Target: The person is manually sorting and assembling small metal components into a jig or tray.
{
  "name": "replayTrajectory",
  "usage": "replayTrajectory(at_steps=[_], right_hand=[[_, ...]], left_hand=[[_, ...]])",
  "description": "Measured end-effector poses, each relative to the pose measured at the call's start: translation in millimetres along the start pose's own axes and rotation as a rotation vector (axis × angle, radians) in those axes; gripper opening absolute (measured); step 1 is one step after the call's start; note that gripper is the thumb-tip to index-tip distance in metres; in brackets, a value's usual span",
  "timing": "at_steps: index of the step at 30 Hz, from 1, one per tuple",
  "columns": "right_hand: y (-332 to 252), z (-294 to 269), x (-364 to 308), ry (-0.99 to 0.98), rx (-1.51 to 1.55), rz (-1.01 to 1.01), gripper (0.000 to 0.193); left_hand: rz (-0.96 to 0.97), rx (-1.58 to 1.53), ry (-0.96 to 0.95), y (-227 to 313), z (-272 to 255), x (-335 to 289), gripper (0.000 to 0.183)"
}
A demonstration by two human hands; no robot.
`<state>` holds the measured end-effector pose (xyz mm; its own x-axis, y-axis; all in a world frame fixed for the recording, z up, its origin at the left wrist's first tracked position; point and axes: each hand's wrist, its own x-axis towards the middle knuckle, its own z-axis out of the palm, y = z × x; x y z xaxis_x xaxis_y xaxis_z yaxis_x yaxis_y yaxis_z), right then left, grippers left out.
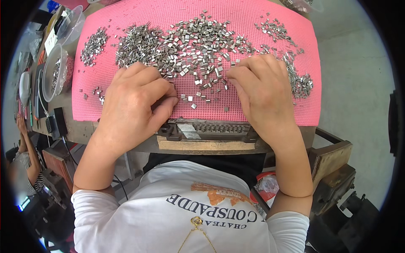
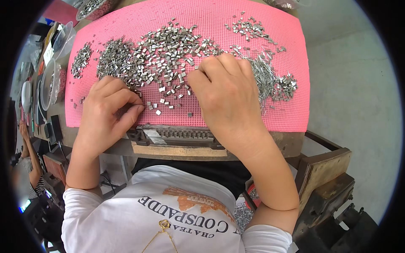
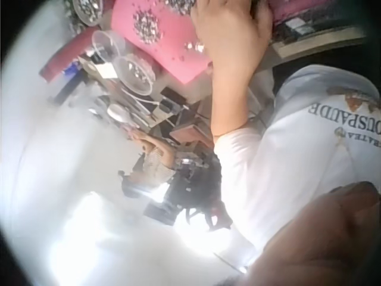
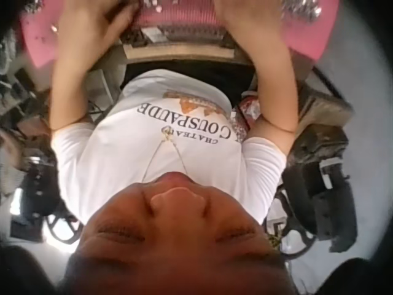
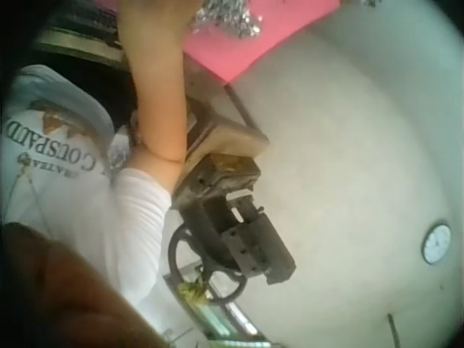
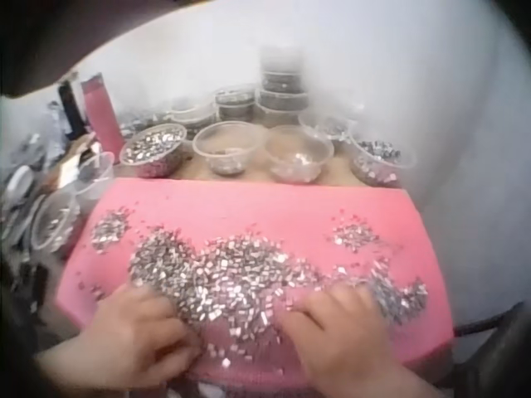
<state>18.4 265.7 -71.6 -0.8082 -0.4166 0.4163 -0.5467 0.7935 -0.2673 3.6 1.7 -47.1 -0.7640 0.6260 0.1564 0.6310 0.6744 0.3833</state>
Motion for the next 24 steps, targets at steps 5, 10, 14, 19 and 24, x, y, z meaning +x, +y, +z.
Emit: replayTrajectory(at_steps=[5, 10, 14, 19, 24], right_hand=[[-11.0, -8.2, -1.9, -0.024, -0.055, 0.020, 0.017], [-9.3, -8.6, -4.5, -0.059, -0.050, 0.030, 0.010], [-10.3, -14.1, -0.6, -0.103, -0.012, 0.059, 0.016], [-15.0, -17.6, 1.0, -0.162, -0.030, 0.105, 0.014], [-18.6, -17.0, 1.6, -0.156, 0.011, 0.149, 0.013]], left_hand=[[-0.034, 0.049, 0.164, 3.5, 8.2, -2.8, 0.011], [-0.033, 0.023, 0.155, 2.3, 7.3, -8.0, 0.010], [-0.027, -0.013, 0.146, -2.8, 7.0, -9.0, 0.011], [-0.001, -0.007, 0.151, -5.7, 7.9, -6.8, 0.012], [0.000, 0.012, 0.151, -1.8, 8.1, -4.8, 0.014]])
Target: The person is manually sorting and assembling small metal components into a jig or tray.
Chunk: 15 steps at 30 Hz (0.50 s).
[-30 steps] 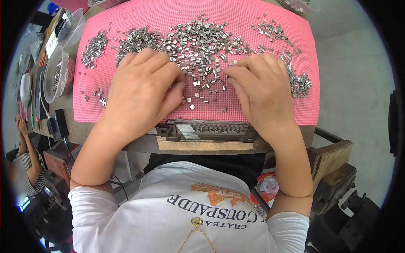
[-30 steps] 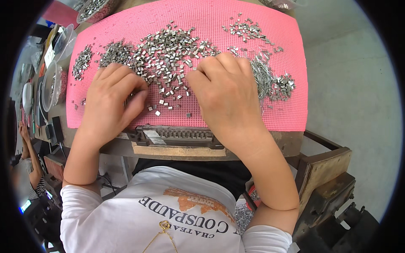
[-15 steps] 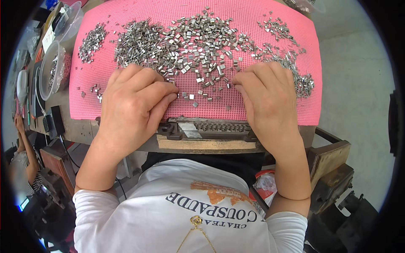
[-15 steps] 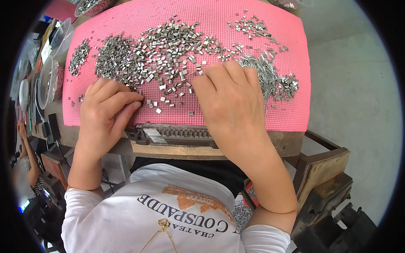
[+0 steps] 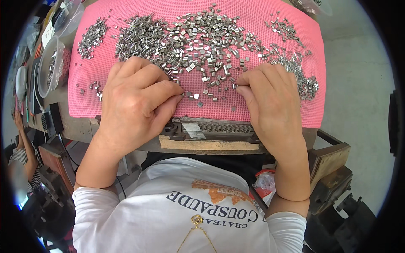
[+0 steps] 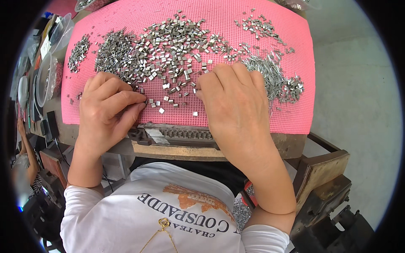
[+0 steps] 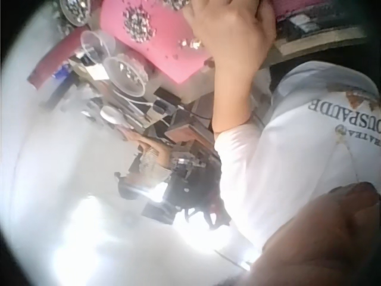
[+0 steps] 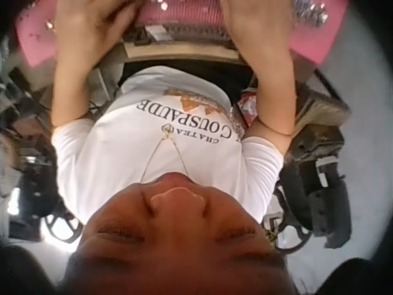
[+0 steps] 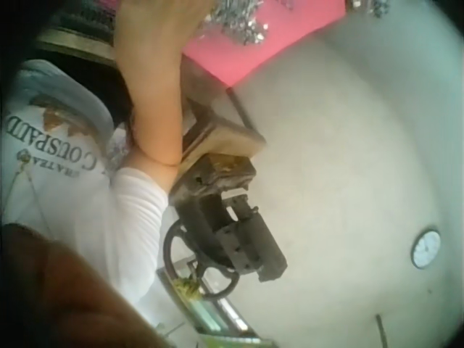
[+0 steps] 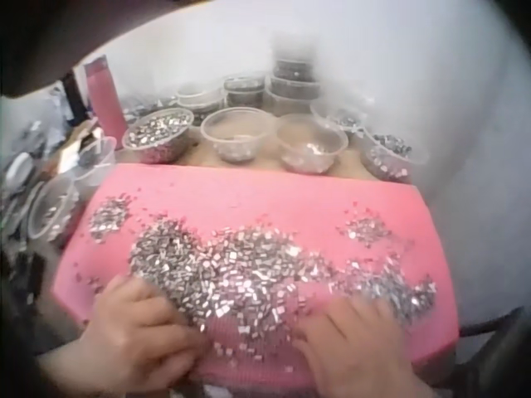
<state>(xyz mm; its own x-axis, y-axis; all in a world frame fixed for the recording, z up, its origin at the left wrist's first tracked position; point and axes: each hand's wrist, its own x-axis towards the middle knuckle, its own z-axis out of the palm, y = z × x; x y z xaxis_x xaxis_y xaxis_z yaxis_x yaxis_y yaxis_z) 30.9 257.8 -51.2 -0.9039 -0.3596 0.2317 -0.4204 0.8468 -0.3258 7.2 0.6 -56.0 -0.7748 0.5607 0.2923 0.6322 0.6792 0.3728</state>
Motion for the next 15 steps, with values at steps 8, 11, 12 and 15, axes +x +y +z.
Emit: replayTrajectory(at_steps=[8, 11, 12, 15], right_hand=[[0.4, 6.4, -3.8, 0.084, 0.037, -0.005, 0.014], [3.3, 7.4, -6.6, 0.081, 0.010, -0.072, 0.015], [3.0, 7.6, -6.8, 0.080, 0.011, -0.072, 0.015], [1.1, 7.1, -6.7, 0.100, 0.003, -0.092, 0.015]], left_hand=[[0.016, 0.058, -0.010, 7.3, -2.9, 3.6, 0.014], [0.012, 0.036, -0.038, 4.0, -4.7, 6.7, 0.014], [0.011, 0.036, -0.039, 3.1, -4.2, 7.0, 0.014], [-0.046, -0.038, -0.034, 0.0, -1.4, 7.3, 0.013]])
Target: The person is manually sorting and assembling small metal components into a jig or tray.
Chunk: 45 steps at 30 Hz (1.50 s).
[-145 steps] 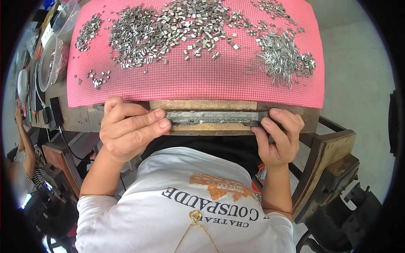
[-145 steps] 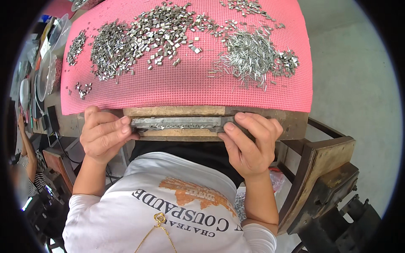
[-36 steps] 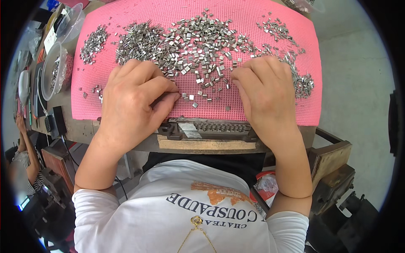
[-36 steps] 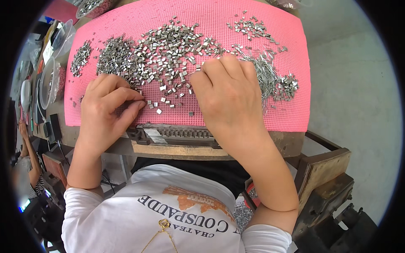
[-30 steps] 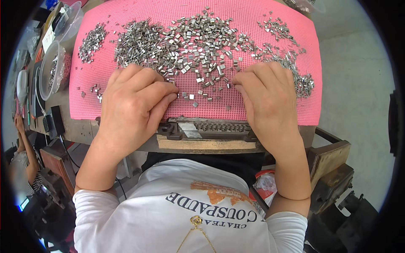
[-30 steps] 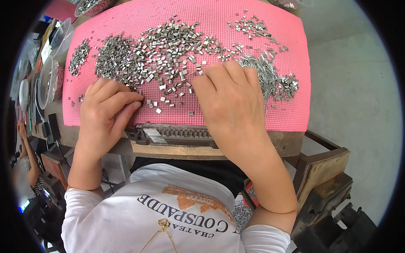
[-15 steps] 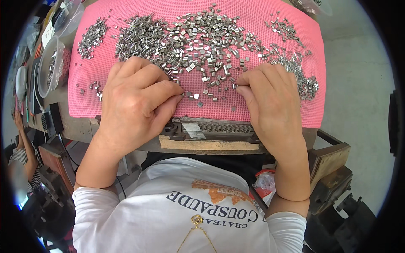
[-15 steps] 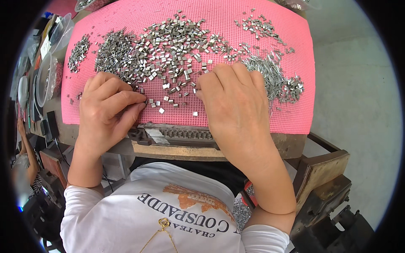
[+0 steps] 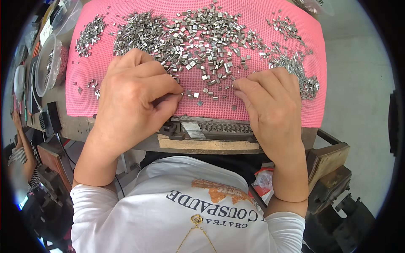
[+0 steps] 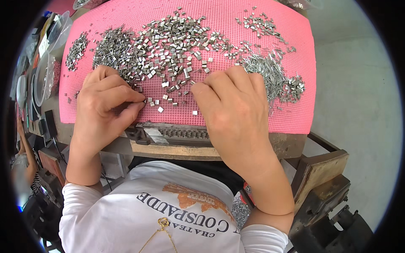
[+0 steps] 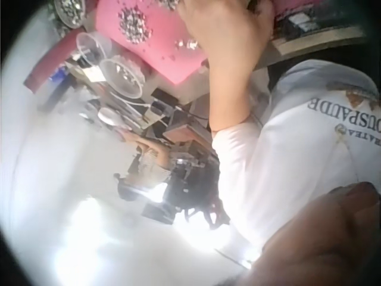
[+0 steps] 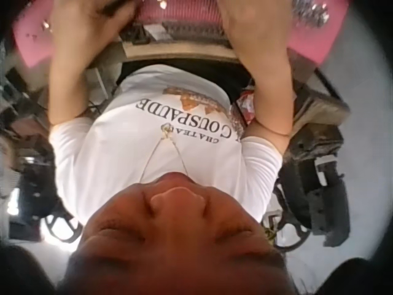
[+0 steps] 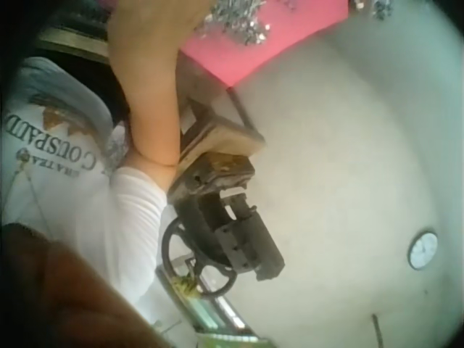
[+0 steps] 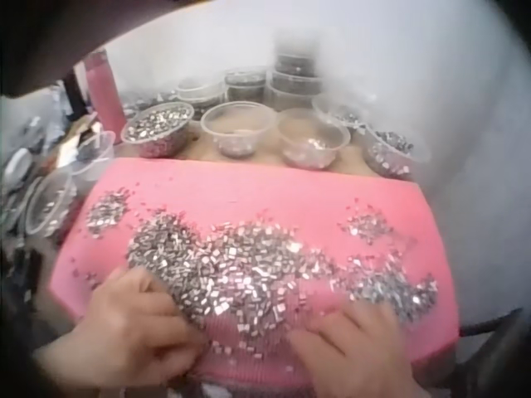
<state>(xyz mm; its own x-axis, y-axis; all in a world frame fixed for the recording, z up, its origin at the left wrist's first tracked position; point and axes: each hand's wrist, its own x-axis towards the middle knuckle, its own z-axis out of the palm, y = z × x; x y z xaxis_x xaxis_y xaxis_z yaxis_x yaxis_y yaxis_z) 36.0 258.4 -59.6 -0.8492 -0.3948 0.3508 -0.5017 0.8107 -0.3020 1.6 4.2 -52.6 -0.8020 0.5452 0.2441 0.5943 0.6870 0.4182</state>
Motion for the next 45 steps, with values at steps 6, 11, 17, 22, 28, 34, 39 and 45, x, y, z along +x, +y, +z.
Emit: replayTrajectory(at_steps=[6, 11, 17, 22, 28, 34, 39, 45], right_hand=[[6.2, -3.9, 12.7, -0.106, 0.087, 0.055, 0.012], [5.0, 3.4, 8.3, -0.058, 0.111, 0.067, 0.011], [-28.9, -10.7, -18.3, -0.029, 0.290, 0.119, 0.021], [-48.7, -2.5, -32.2, -0.008, 0.290, 0.134, 0.020], [-55.3, 11.1, -34.5, 0.046, 0.105, 0.068, 0.022], [-59.6, 10.8, -33.6, 0.071, 0.005, 0.029, 0.023], [-54.0, 2.4, -34.7, 0.051, 0.087, 0.073, 0.023], [-47.5, -1.5, -40.9, 0.033, 0.276, 0.177, 0.026]], left_hand=[[-0.056, -0.071, 0.033, 0.7, 2.8, -0.7, 0.013], [-0.006, -0.119, 0.077, 5.5, 1.5, -6.4, 0.019], [0.066, -0.232, 0.084, 27.6, 5.4, -25.5, 0.021], [0.118, -0.151, 0.157, 36.6, 22.2, -31.3, 0.027], [0.148, -0.082, 0.177, 38.7, 26.7, -30.4, 0.029], [0.141, -0.106, 0.146, 38.9, 24.0, -31.2, 0.030], [0.062, -0.196, 0.068, 34.7, 22.2, -34.2, 0.030], [-0.019, -0.266, 0.052, 40.6, 19.3, -32.1, 0.027]])
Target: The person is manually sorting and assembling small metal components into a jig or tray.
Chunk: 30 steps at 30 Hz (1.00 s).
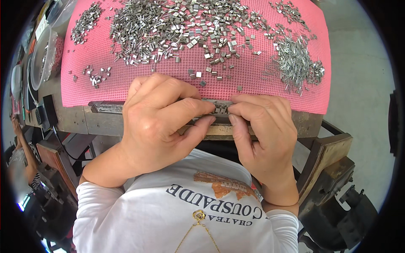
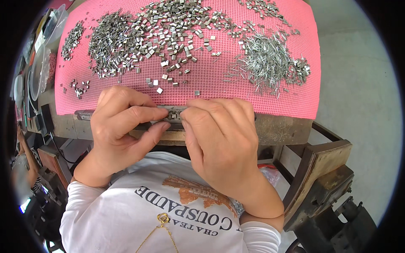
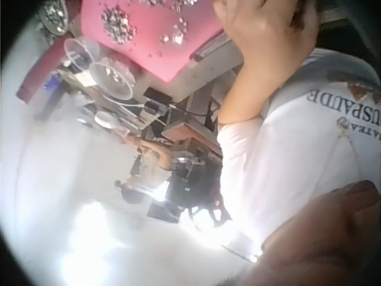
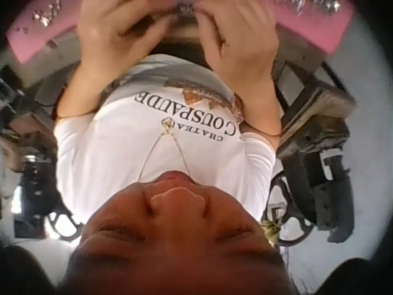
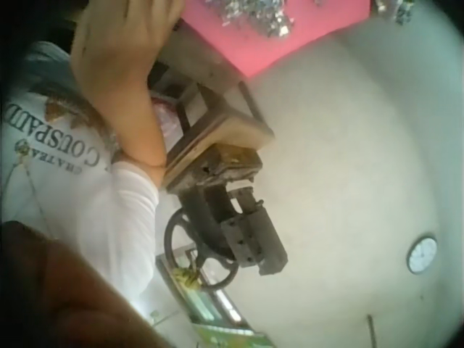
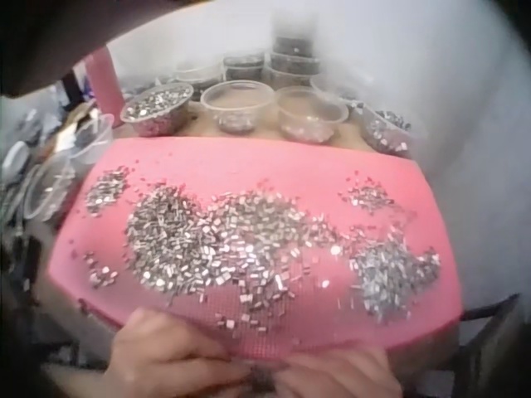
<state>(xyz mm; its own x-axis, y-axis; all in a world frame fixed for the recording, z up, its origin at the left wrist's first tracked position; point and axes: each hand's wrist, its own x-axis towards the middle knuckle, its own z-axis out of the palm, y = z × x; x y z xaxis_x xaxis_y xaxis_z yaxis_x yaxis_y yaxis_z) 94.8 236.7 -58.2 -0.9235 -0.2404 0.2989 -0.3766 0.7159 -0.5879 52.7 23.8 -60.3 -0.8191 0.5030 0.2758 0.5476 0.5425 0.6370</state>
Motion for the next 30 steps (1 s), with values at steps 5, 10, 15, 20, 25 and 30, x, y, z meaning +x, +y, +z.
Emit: replayTrajectory(at_steps=[5, 10, 15, 20, 25, 30], right_hand=[[0.1, 3.3, 0.2, 0.017, -0.025, -0.037, 0.025], [1.0, -1.0, 2.9, -0.002, -0.033, -0.058, 0.024], [12.6, -8.0, 5.1, 0.040, -0.033, -0.034, 0.024], [20.5, -9.1, 18.0, 0.027, -0.095, -0.042, 0.022], [15.6, 2.3, 27.0, 0.055, -0.096, -0.094, 0.022], [10.0, 15.3, 36.8, 0.087, -0.149, -0.123, 0.016]], left_hand=[[-0.004, 0.030, 0.020, -0.9, 4.8, 0.7, 0.030], [-0.055, -0.046, 0.017, -3.9, -0.8, 3.3, 0.031], [-0.102, 0.082, 0.129, -20.0, -22.8, 7.2, 0.028], [-0.085, 0.131, 0.047, -23.8, -22.4, 20.2, 0.028], [-0.030, 0.176, -0.006, -26.5, -17.9, 28.1, 0.025], [0.003, 0.254, -0.099, -25.7, -22.8, 35.5, 0.022]])
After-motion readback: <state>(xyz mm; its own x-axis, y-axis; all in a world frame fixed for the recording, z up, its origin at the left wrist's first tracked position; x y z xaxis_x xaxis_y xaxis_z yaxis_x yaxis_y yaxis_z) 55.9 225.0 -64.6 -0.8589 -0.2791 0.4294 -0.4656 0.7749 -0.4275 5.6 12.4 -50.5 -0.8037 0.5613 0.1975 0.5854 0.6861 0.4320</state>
